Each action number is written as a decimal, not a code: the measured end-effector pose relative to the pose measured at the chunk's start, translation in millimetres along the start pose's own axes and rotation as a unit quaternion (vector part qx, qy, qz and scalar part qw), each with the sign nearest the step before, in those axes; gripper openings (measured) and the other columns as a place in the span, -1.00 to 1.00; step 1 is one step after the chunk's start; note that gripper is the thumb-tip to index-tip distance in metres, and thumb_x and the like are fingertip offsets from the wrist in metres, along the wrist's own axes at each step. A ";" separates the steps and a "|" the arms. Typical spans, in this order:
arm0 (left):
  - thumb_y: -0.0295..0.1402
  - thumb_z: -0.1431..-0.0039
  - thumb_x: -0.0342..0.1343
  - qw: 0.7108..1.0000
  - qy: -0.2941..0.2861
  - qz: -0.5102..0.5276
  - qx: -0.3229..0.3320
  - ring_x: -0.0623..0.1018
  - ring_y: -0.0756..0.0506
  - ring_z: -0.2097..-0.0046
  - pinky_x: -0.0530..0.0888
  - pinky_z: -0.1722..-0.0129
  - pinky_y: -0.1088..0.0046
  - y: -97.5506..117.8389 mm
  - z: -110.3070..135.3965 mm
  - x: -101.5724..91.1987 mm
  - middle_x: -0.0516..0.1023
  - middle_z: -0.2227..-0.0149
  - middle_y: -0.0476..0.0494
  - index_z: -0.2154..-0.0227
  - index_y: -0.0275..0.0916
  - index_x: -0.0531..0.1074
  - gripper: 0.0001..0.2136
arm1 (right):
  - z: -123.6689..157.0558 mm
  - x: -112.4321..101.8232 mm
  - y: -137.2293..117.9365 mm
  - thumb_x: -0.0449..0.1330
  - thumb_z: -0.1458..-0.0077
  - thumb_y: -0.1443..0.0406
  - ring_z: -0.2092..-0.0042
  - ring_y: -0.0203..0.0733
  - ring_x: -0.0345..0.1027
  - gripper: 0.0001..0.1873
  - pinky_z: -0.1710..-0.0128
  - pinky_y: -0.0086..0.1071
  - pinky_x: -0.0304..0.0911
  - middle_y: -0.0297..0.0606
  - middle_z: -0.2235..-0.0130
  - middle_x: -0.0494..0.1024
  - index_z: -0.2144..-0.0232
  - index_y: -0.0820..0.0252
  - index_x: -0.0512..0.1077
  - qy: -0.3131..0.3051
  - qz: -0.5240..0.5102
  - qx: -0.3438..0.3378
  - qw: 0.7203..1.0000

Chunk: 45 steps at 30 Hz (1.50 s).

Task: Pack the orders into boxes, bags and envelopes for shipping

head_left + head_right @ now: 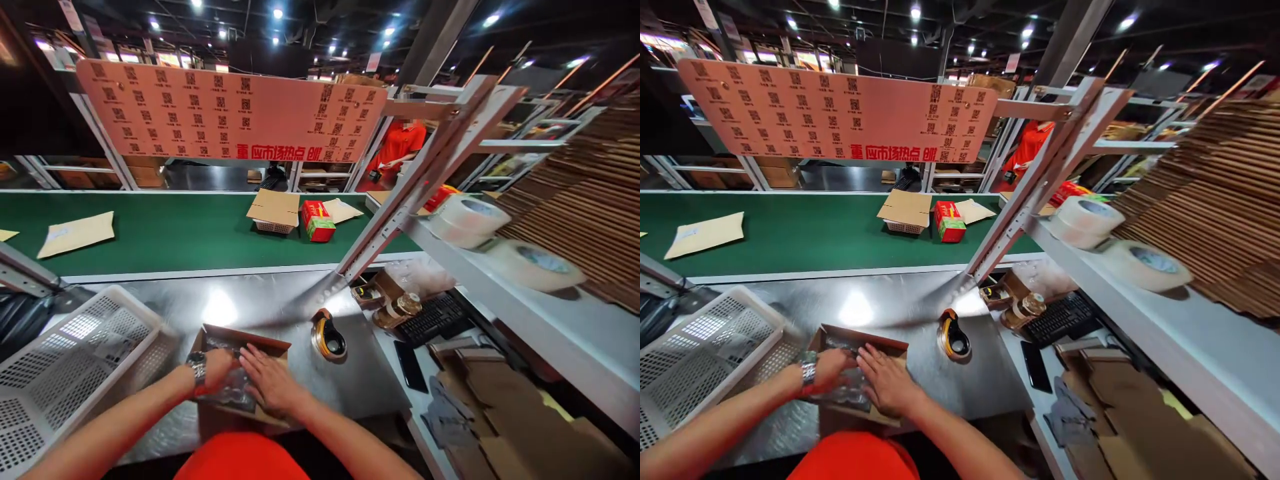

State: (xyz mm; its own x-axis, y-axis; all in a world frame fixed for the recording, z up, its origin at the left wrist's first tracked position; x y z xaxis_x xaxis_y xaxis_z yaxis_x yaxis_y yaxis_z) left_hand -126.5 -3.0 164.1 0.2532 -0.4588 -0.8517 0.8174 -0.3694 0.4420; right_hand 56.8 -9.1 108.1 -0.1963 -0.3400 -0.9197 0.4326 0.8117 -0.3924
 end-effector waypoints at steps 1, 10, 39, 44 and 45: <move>-0.28 -0.34 0.21 0.999 0.052 0.007 -0.016 0.73 -0.36 -0.20 0.67 -0.24 0.05 -6.9 16.5 -3.7 0.74 -0.20 -0.31 -0.15 -0.13 0.69 -0.63 | 0.0 2.5 1.3 0.11 -0.55 0.07 -0.66 0.19 -0.05 -0.21 -0.60 0.12 0.13 0.02 -0.66 0.05 -0.63 0.27 0.06 -0.010 -0.004 0.000 1.000; 0.32 -0.06 0.36 0.951 0.189 0.099 -0.223 0.39 -0.55 -0.53 0.46 -0.48 -0.13 -44.9 97.9 20.0 0.40 -0.52 -0.50 -0.57 -0.22 0.21 0.13 | -24.1 -0.1 2.9 0.12 -0.50 0.14 -0.53 0.37 0.25 -0.25 -0.55 0.23 0.20 0.15 -0.61 0.15 -0.57 0.38 0.21 -0.108 -0.032 -0.031 0.993; 0.10 0.21 0.63 0.879 0.348 0.261 -0.194 0.02 -0.59 -0.65 0.09 -0.64 -0.15 -73.9 35.9 62.5 -0.08 -0.61 -0.79 -0.59 -0.41 -0.30 0.54 | 7.6 -47.3 18.5 0.05 -0.57 0.12 -0.54 0.19 0.27 -0.40 -0.54 0.30 0.22 0.03 -0.49 0.44 -0.52 0.14 0.34 0.114 0.003 0.134 0.984; -0.02 -0.21 0.38 0.845 0.278 0.365 -0.276 0.22 -0.50 -0.61 0.26 -0.58 -0.04 -88.4 34.3 66.4 0.15 -0.59 -0.72 -0.58 -0.41 -0.16 0.12 | 38.8 15.8 1.8 0.11 -0.55 0.10 -0.64 0.16 0.01 -0.24 -0.56 0.28 0.20 0.02 -0.62 0.17 -0.64 0.08 0.04 0.063 0.032 0.103 0.992; -0.05 -0.23 0.36 0.844 0.241 0.389 -0.280 0.35 -0.49 -0.54 0.36 -0.52 -0.02 -89.5 32.2 67.6 0.30 -0.53 -0.68 -0.57 -0.40 -0.10 0.05 | 42.3 20.0 1.3 0.09 -0.55 0.11 -0.66 0.15 -0.04 -0.22 -0.57 0.28 0.17 0.03 -0.64 0.13 -0.65 0.08 0.00 0.063 0.030 0.101 0.992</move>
State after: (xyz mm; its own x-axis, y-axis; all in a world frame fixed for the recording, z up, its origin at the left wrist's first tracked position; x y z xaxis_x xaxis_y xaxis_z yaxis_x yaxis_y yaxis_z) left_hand -199.2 -27.0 76.0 0.8962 0.0458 -0.4413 0.3898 0.3940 0.8324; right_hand 90.6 -34.9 88.6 -0.2670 -0.2213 -0.9379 0.6122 0.7127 -0.3424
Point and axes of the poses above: each hand's wrist, its own z-axis away from the middle knuckle, its own x-axis out of the palm, y = z × x, the point moved 5 cm from there along -z, towards the middle knuckle
